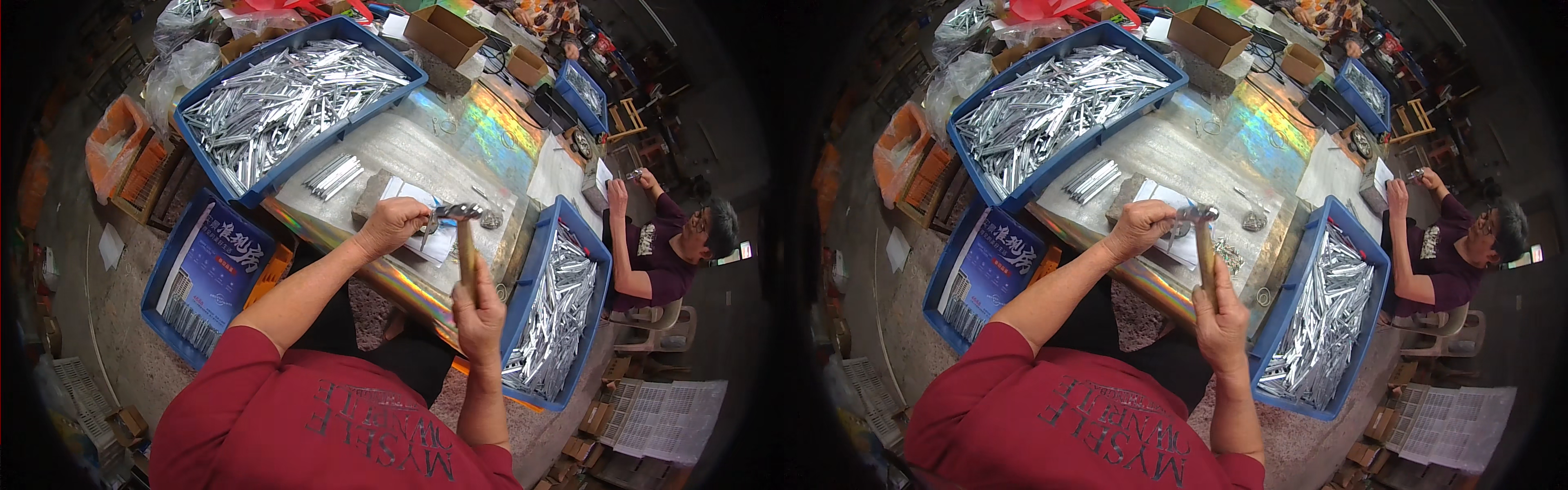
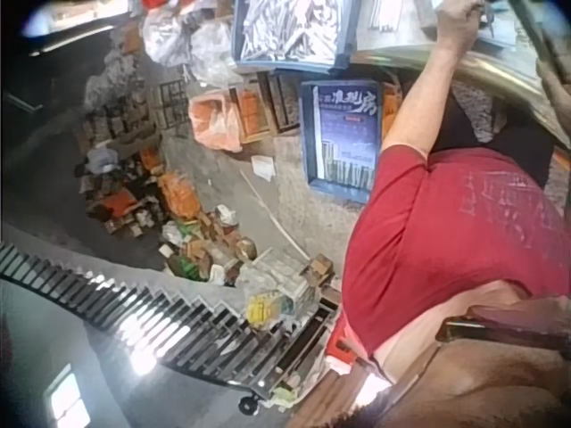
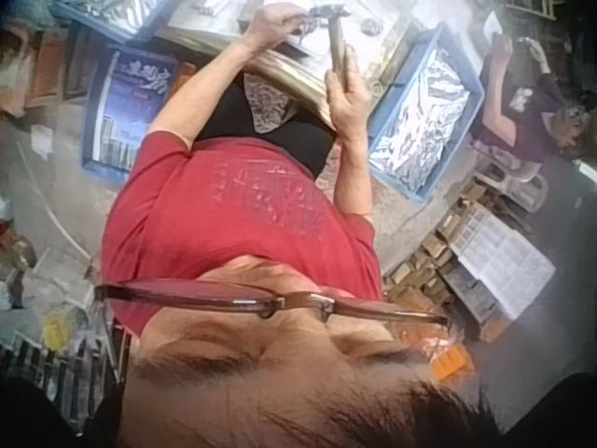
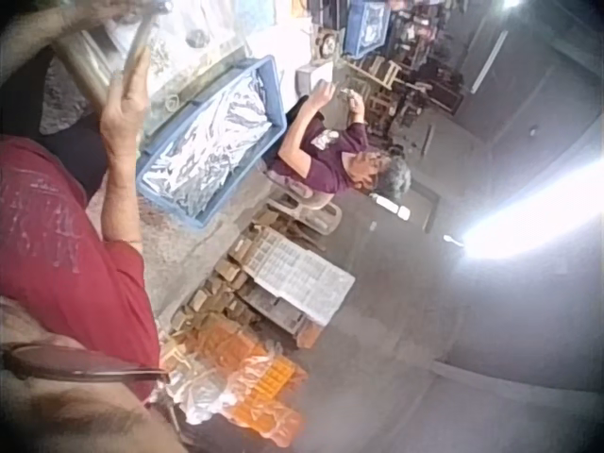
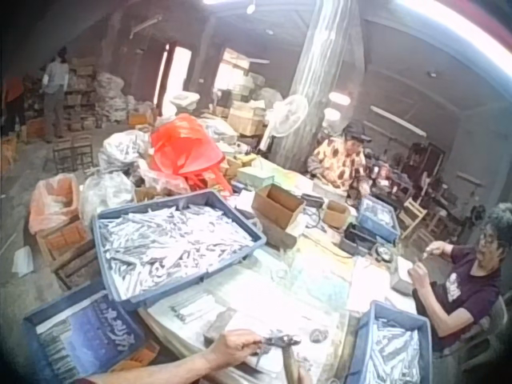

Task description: The person assembles metal components by picking metal strips and pins from the table, inserting the pins into the strips by hand, and securing them with a hammer on a metal block.

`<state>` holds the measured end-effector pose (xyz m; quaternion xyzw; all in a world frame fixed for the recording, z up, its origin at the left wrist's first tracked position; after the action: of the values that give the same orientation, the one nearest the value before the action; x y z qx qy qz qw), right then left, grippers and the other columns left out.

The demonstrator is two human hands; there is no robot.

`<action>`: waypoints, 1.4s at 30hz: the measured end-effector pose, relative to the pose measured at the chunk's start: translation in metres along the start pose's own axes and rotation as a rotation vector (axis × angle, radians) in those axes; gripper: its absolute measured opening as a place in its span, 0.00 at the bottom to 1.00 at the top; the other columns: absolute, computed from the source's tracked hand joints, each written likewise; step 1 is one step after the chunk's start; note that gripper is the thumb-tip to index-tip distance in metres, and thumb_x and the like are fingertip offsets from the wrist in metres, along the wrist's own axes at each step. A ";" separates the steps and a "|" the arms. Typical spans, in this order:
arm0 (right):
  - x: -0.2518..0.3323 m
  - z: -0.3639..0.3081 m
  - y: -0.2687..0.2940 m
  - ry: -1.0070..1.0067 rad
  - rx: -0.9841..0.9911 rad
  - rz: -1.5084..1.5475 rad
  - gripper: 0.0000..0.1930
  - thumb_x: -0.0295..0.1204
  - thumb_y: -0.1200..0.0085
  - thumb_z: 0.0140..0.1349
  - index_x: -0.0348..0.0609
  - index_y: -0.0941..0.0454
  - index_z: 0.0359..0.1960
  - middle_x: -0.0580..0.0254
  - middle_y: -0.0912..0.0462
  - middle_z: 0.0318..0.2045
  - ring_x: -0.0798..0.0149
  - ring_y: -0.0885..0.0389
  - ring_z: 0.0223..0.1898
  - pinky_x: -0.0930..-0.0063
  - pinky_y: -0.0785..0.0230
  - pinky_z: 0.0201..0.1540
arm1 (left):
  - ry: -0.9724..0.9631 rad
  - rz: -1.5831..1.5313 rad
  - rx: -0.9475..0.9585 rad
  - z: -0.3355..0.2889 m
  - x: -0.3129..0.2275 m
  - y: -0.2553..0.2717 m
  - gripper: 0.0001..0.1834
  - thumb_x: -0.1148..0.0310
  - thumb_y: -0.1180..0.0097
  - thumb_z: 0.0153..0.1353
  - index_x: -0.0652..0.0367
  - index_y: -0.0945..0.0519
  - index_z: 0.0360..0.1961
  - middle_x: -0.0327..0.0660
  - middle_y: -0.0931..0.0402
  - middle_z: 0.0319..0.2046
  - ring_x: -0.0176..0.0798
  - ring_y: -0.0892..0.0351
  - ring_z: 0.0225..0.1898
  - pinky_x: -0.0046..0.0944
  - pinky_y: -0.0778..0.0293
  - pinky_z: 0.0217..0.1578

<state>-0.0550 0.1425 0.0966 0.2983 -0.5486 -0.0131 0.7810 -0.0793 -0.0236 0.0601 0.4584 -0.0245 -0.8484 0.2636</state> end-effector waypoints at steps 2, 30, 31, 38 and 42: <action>0.027 0.009 0.016 -0.085 -0.034 0.070 0.22 0.21 0.55 0.53 0.35 0.40 0.51 0.66 0.29 0.22 0.77 0.35 0.20 0.84 0.38 0.24 | -0.021 -0.023 -0.019 -0.002 0.003 0.001 0.04 0.74 0.47 0.47 0.62 0.26 0.24 0.42 0.29 0.19 0.40 0.28 0.22 0.33 0.34 0.24; 0.005 -0.004 0.029 0.080 -0.145 -0.285 0.23 0.22 0.56 0.54 0.40 0.43 0.54 0.71 0.32 0.20 0.79 0.37 0.15 0.86 0.40 0.17 | -0.042 -0.022 -0.005 0.000 -0.004 -0.001 0.03 0.78 0.47 0.43 0.63 0.27 0.23 0.43 0.28 0.20 0.42 0.28 0.22 0.33 0.33 0.24; -0.017 -0.007 0.034 -0.092 -0.200 0.050 0.23 0.23 0.57 0.55 0.41 0.44 0.54 0.71 0.34 0.18 0.80 0.40 0.13 0.87 0.44 0.14 | -0.053 -0.015 -0.009 0.001 -0.007 0.000 0.03 0.78 0.47 0.43 0.63 0.27 0.23 0.43 0.28 0.20 0.42 0.28 0.22 0.33 0.33 0.24; -0.113 -0.039 0.038 -0.516 -0.408 0.652 0.21 0.24 0.61 0.56 0.43 0.43 0.53 0.68 0.37 0.15 0.78 0.42 0.08 0.86 0.49 0.08 | -0.057 0.030 -0.005 0.003 -0.009 0.000 0.04 0.76 0.45 0.44 0.64 0.26 0.23 0.43 0.27 0.21 0.40 0.27 0.23 0.32 0.33 0.24; -0.139 -0.046 0.028 -0.598 -0.424 0.788 0.17 0.25 0.62 0.56 0.44 0.39 0.48 0.66 0.35 0.15 0.75 0.40 0.09 0.84 0.47 0.08 | -0.072 0.059 -0.025 0.004 -0.012 0.005 0.03 0.77 0.46 0.44 0.64 0.26 0.23 0.43 0.27 0.20 0.41 0.27 0.23 0.32 0.33 0.23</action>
<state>-0.0793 0.2346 -0.0184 -0.1110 -0.8027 0.0865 0.5796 -0.0751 -0.0236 0.0728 0.4235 -0.0370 -0.8563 0.2933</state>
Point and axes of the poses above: each hand's wrist, its own z-axis towards the middle knuckle, its own y-axis out of the back of the hand, x = y × z, the point moved 10 cm from there along z, towards the middle knuckle
